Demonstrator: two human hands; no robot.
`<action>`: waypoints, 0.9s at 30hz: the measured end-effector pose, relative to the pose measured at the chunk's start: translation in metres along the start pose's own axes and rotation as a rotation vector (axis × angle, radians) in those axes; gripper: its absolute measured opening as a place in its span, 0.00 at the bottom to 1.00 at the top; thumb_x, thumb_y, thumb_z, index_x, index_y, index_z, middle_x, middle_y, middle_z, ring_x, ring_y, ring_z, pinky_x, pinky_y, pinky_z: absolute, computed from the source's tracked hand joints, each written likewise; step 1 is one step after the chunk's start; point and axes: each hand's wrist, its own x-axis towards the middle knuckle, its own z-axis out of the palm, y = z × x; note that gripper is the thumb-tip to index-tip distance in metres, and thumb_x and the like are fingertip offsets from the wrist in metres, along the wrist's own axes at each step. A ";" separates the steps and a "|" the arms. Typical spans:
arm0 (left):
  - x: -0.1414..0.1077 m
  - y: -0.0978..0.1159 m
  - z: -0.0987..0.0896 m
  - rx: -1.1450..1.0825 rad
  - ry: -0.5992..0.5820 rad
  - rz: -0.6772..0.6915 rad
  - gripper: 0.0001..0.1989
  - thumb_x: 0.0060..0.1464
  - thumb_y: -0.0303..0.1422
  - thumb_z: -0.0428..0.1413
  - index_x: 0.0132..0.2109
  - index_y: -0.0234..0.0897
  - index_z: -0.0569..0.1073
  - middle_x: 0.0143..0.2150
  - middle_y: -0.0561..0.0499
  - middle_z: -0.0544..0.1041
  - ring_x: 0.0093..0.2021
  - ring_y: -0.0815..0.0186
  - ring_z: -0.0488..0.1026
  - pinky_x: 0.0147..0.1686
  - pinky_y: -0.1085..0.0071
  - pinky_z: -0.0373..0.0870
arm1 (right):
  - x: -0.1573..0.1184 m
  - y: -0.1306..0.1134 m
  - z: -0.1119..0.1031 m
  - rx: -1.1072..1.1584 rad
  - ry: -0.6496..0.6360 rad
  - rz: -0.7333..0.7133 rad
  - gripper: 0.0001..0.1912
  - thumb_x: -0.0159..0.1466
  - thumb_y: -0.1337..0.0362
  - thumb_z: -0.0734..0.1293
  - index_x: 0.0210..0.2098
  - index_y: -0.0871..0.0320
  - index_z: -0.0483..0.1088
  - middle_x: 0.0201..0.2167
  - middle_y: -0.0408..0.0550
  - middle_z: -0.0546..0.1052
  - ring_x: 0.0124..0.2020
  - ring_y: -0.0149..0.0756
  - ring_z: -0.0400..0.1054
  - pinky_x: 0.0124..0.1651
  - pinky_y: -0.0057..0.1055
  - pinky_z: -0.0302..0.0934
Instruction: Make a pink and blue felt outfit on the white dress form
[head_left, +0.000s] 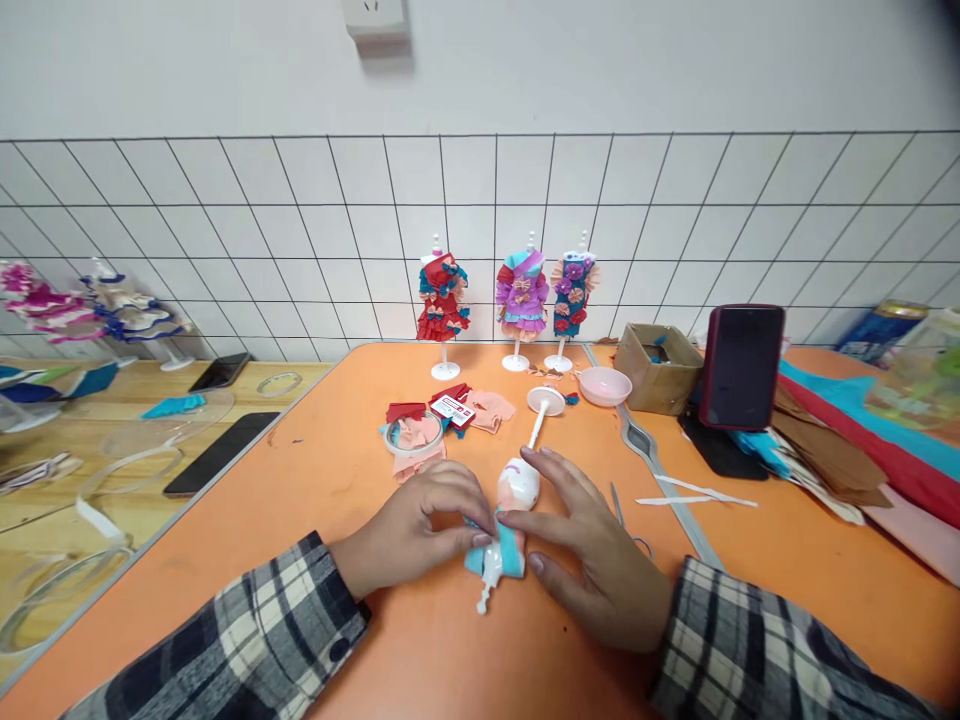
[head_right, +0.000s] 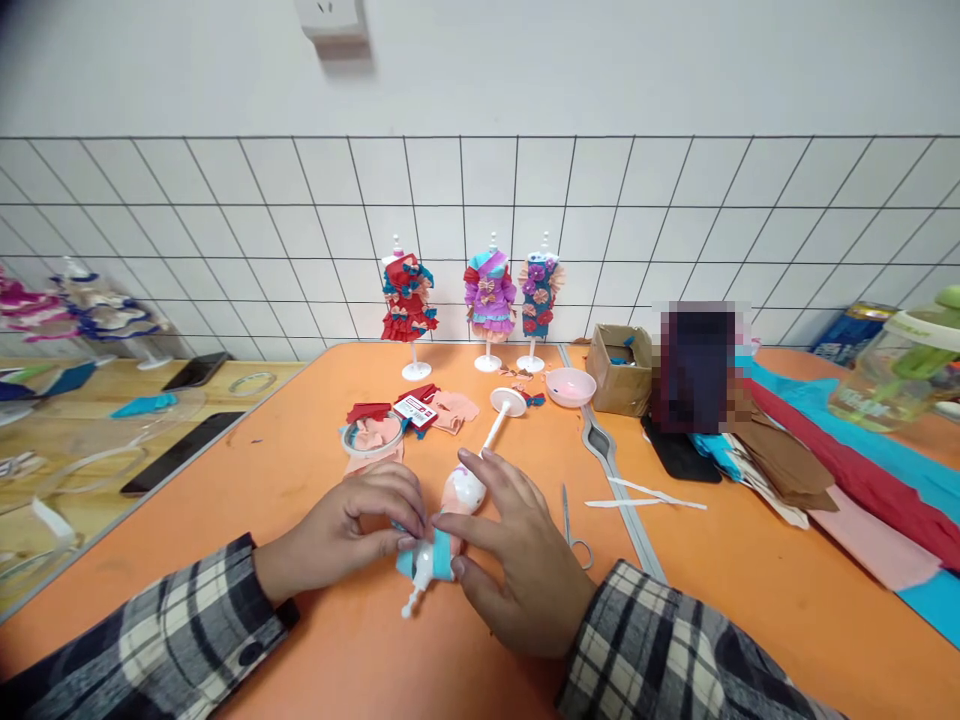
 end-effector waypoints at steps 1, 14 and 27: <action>0.001 0.000 0.001 0.009 -0.002 0.013 0.06 0.58 0.33 0.58 0.37 0.39 0.79 0.34 0.49 0.80 0.39 0.64 0.74 0.45 0.65 0.66 | 0.000 0.001 0.001 0.015 -0.009 0.020 0.18 0.65 0.59 0.62 0.54 0.46 0.70 0.70 0.44 0.44 0.69 0.50 0.41 0.65 0.54 0.45; -0.002 -0.003 0.003 0.167 -0.044 -0.019 0.05 0.57 0.32 0.59 0.38 0.42 0.80 0.35 0.51 0.83 0.44 0.63 0.74 0.47 0.67 0.67 | 0.006 0.011 0.006 0.185 -0.177 0.215 0.18 0.68 0.53 0.60 0.54 0.43 0.71 0.70 0.44 0.46 0.69 0.52 0.40 0.65 0.58 0.43; -0.003 0.000 0.006 0.371 -0.074 0.097 0.08 0.60 0.30 0.54 0.42 0.42 0.78 0.43 0.51 0.81 0.46 0.62 0.71 0.48 0.64 0.65 | 0.003 0.009 0.002 0.029 -0.159 0.125 0.20 0.66 0.64 0.62 0.56 0.43 0.69 0.70 0.45 0.48 0.69 0.50 0.44 0.64 0.54 0.50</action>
